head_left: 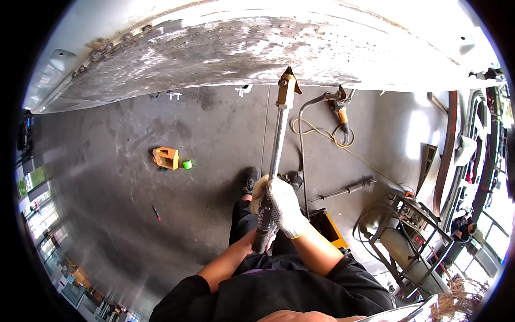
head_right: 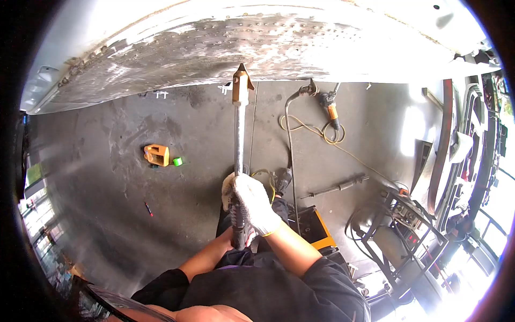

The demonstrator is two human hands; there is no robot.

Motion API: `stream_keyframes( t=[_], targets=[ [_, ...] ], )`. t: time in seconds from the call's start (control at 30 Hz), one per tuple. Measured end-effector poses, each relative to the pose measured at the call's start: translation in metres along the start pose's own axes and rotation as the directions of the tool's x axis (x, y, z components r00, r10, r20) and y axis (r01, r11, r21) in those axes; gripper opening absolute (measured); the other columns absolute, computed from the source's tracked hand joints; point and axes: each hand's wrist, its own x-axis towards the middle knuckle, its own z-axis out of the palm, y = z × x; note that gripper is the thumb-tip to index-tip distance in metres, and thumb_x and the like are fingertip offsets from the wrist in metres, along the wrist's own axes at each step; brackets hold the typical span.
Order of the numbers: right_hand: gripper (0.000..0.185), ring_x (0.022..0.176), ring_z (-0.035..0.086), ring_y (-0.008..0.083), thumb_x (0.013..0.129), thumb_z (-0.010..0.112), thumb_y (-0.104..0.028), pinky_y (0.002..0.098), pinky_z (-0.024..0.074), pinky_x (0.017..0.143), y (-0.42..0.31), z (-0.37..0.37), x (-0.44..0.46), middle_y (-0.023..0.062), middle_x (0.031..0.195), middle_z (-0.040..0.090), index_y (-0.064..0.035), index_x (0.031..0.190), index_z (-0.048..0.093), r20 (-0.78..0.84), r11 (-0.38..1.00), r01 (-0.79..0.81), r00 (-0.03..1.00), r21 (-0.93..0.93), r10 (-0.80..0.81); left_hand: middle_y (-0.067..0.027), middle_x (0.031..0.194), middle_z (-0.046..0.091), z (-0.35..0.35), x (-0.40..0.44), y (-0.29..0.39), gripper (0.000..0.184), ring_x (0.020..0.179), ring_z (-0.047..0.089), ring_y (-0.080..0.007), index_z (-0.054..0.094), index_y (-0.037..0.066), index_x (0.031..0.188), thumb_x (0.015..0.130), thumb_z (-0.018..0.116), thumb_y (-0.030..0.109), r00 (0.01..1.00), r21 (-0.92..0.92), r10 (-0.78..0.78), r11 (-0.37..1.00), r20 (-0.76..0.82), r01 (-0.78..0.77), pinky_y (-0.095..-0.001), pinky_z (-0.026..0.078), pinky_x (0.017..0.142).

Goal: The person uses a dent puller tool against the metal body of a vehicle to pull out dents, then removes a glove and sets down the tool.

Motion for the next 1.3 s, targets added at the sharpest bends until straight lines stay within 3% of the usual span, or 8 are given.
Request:
stream_keyframes(
  t=[0.67,1.3],
  targets=[
    [0.053,0.067,0.067,0.0203,0.107,0.062,-0.048,0.0327,0.0554,0.062,-0.001,0.0,0.005,0.0116,0.083,0.069,0.0044,0.107,0.066,0.004,1.0,-0.002,1.0,0.028,0.002,-0.0067,0.076,0.06,0.024,-0.003,0.014,0.04,0.059,0.063,-0.0207,0.062,0.007,0.097,0.108,0.054,0.045,0.995,0.08,-0.046,0.995,-0.091,0.053,-0.0321,0.055,0.057],
    [0.057,0.065,0.067,0.0221,0.108,0.059,-0.051,0.0332,0.0552,0.061,0.0,0.004,0.007,0.0132,0.078,0.069,0.0055,0.104,0.066,-0.012,0.999,0.019,1.0,0.027,-0.019,-0.0062,0.076,0.06,0.002,0.009,0.008,0.039,0.058,0.063,-0.0197,0.062,0.007,0.096,0.109,0.054,0.043,0.991,0.02,-0.11,0.994,-0.076,0.111,-0.0323,0.054,0.055]
  ],
)
